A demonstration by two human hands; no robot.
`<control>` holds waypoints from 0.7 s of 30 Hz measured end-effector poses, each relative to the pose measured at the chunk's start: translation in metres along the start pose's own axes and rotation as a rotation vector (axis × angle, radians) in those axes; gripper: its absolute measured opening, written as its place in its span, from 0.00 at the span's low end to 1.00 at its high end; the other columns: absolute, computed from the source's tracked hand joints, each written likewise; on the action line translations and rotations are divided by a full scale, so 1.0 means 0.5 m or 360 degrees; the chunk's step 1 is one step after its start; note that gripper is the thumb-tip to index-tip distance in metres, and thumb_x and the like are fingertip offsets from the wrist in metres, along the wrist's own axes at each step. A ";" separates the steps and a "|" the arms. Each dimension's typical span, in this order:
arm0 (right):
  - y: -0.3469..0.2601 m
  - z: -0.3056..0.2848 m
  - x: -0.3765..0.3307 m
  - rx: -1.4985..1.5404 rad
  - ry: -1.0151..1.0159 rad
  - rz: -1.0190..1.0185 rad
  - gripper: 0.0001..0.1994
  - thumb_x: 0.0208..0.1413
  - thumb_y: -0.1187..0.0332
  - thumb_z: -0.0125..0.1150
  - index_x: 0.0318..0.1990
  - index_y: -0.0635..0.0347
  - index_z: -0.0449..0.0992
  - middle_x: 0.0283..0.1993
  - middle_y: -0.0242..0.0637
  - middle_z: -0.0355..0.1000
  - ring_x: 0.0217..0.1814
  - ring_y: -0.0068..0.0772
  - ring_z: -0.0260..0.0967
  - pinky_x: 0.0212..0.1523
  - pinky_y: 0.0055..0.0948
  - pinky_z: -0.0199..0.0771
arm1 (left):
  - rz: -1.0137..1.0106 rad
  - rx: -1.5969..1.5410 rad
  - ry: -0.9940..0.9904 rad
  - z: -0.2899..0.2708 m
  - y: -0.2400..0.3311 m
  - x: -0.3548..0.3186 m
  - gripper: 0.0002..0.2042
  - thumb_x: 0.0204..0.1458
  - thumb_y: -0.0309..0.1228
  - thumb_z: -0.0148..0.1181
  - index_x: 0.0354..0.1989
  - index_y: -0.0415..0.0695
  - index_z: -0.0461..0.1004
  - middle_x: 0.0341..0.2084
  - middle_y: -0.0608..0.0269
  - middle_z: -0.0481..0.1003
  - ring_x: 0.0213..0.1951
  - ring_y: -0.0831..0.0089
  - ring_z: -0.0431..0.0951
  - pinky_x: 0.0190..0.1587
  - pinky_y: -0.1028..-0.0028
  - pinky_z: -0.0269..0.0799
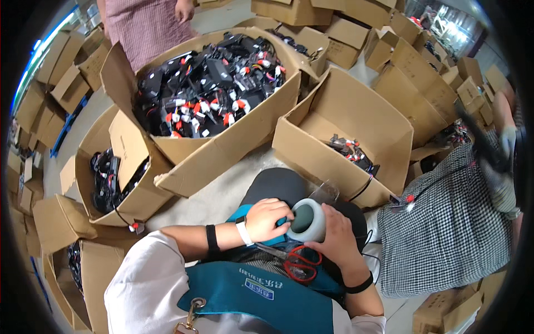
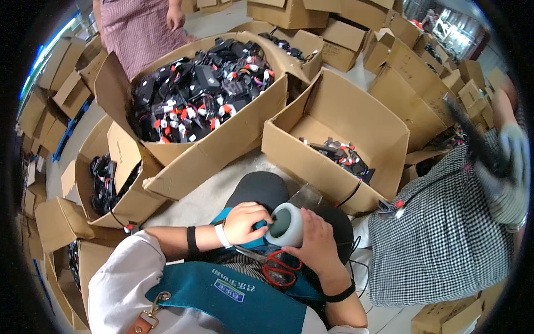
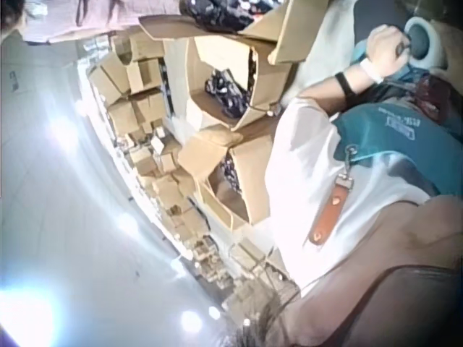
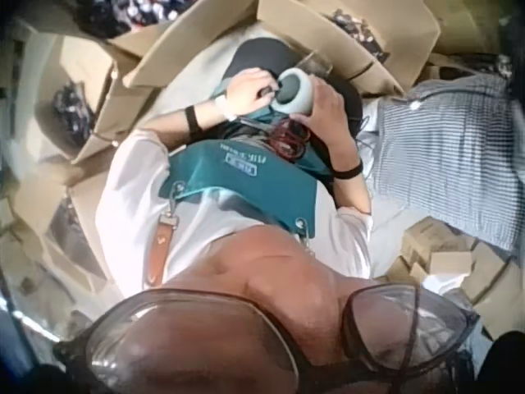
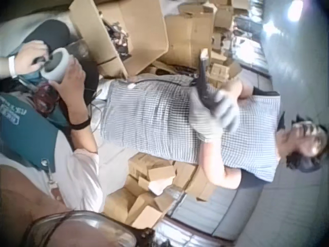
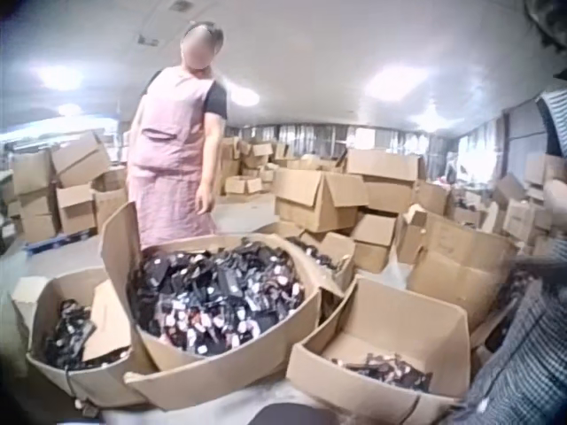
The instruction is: Wrapping black electronic components in plastic film and cutting the film with scissors.
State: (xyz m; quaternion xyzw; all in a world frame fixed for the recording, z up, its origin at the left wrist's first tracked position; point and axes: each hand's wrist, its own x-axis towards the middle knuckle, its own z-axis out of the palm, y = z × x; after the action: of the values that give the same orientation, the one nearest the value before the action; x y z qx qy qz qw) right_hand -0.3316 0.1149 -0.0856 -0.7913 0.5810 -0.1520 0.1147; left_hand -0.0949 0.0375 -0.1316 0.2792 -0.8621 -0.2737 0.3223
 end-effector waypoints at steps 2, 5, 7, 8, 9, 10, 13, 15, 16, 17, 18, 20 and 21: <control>-0.007 0.001 -0.001 0.0027 -0.0051 0.0040 0.52 0.32 0.48 0.76 0.65 0.64 0.56 0.63 0.49 0.61 0.64 0.51 0.59 0.63 0.45 0.57 | -0.0022 -0.0020 0.0039 0.003 0.005 -0.015 0.08 0.41 0.30 0.62 0.32 0.46 0.76 0.30 0.62 0.77 0.35 0.59 0.76 0.39 0.64 0.71; -0.009 -0.004 0.006 0.0022 -0.0119 0.0076 0.52 0.33 0.48 0.75 0.65 0.62 0.54 0.63 0.48 0.61 0.64 0.49 0.58 0.62 0.45 0.57 | 0.0029 -0.0041 0.0088 0.002 -0.005 -0.009 0.08 0.40 0.30 0.62 0.32 0.47 0.75 0.30 0.63 0.77 0.34 0.60 0.75 0.38 0.65 0.71; -0.011 0.000 0.000 0.0016 -0.0132 0.0073 0.53 0.33 0.48 0.76 0.65 0.62 0.54 0.63 0.48 0.61 0.64 0.49 0.58 0.62 0.45 0.57 | 0.0016 -0.0047 0.0066 0.004 -0.002 -0.015 0.09 0.40 0.30 0.63 0.32 0.48 0.75 0.30 0.64 0.77 0.34 0.61 0.75 0.38 0.65 0.71; -0.011 0.000 0.002 0.0007 -0.0148 0.0086 0.53 0.32 0.48 0.76 0.65 0.62 0.54 0.63 0.48 0.61 0.64 0.49 0.59 0.62 0.45 0.57 | 0.0044 -0.0041 0.0086 0.006 -0.004 -0.014 0.09 0.40 0.30 0.63 0.32 0.48 0.75 0.30 0.64 0.76 0.34 0.61 0.75 0.37 0.65 0.71; -0.008 -0.001 0.009 0.0030 -0.0128 0.0067 0.53 0.32 0.49 0.76 0.65 0.62 0.54 0.63 0.48 0.61 0.64 0.49 0.59 0.62 0.46 0.56 | 0.0039 -0.0031 0.0081 0.004 -0.011 -0.010 0.09 0.40 0.30 0.63 0.32 0.48 0.75 0.30 0.64 0.76 0.34 0.61 0.75 0.37 0.65 0.71; -0.007 0.000 0.005 0.0044 -0.0146 0.0066 0.53 0.32 0.49 0.76 0.65 0.62 0.54 0.63 0.48 0.61 0.64 0.49 0.59 0.62 0.46 0.56 | 0.0020 -0.0036 0.0064 0.004 -0.006 -0.012 0.08 0.40 0.29 0.62 0.32 0.48 0.75 0.30 0.64 0.76 0.34 0.61 0.75 0.37 0.65 0.70; -0.003 -0.002 0.014 0.0027 -0.0073 0.0026 0.52 0.33 0.48 0.76 0.65 0.63 0.54 0.62 0.50 0.61 0.64 0.50 0.58 0.61 0.46 0.57 | 0.0022 -0.0021 0.0080 -0.001 -0.010 -0.005 0.08 0.41 0.30 0.62 0.32 0.47 0.75 0.29 0.63 0.76 0.35 0.60 0.75 0.38 0.65 0.71; -0.003 0.003 -0.002 0.0030 -0.0091 0.0025 0.52 0.33 0.48 0.76 0.65 0.63 0.54 0.62 0.50 0.62 0.64 0.51 0.58 0.61 0.46 0.57 | 0.0016 -0.0020 0.0104 0.010 0.000 -0.016 0.08 0.41 0.31 0.62 0.31 0.48 0.75 0.29 0.64 0.75 0.34 0.61 0.74 0.38 0.65 0.70; -0.002 0.004 -0.005 0.0027 -0.0103 0.0038 0.52 0.33 0.48 0.75 0.65 0.63 0.54 0.61 0.51 0.62 0.64 0.51 0.59 0.61 0.46 0.57 | 0.0022 -0.0030 0.0122 0.013 0.001 -0.015 0.08 0.40 0.31 0.62 0.30 0.48 0.74 0.28 0.65 0.74 0.33 0.62 0.74 0.38 0.64 0.70; 0.001 0.001 0.000 0.0030 -0.0094 0.0045 0.52 0.33 0.48 0.75 0.65 0.63 0.55 0.62 0.51 0.62 0.64 0.51 0.58 0.61 0.45 0.57 | 0.0032 -0.0034 0.0117 0.014 -0.004 -0.009 0.08 0.41 0.31 0.62 0.31 0.48 0.74 0.28 0.65 0.74 0.34 0.61 0.74 0.38 0.64 0.70; 0.002 -0.003 -0.004 0.0020 -0.0095 0.0068 0.52 0.33 0.48 0.75 0.65 0.63 0.55 0.62 0.51 0.62 0.64 0.51 0.58 0.61 0.45 0.57 | 0.0043 -0.0054 0.0109 0.017 0.000 -0.006 0.08 0.41 0.31 0.62 0.31 0.48 0.74 0.28 0.65 0.74 0.34 0.61 0.74 0.38 0.64 0.70; -0.003 -0.009 -0.003 0.0080 -0.0071 0.0052 0.51 0.33 0.49 0.75 0.65 0.63 0.56 0.62 0.49 0.61 0.64 0.51 0.58 0.61 0.45 0.57 | 0.0041 -0.0052 0.0115 0.014 0.003 -0.004 0.08 0.40 0.31 0.62 0.31 0.48 0.74 0.29 0.65 0.74 0.35 0.61 0.74 0.38 0.64 0.70; 0.000 -0.009 -0.010 0.0070 -0.0030 0.0053 0.50 0.33 0.49 0.75 0.64 0.63 0.56 0.62 0.48 0.62 0.64 0.51 0.59 0.60 0.45 0.57 | 0.0024 -0.0028 0.0057 0.012 0.008 0.001 0.08 0.41 0.31 0.63 0.31 0.47 0.74 0.29 0.65 0.75 0.35 0.62 0.75 0.38 0.64 0.70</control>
State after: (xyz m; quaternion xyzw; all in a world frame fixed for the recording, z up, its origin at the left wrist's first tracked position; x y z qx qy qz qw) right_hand -0.3345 0.1194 -0.0820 -0.7802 0.5895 -0.1553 0.1401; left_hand -0.1006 0.0418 -0.1329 0.2746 -0.8559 -0.2738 0.3422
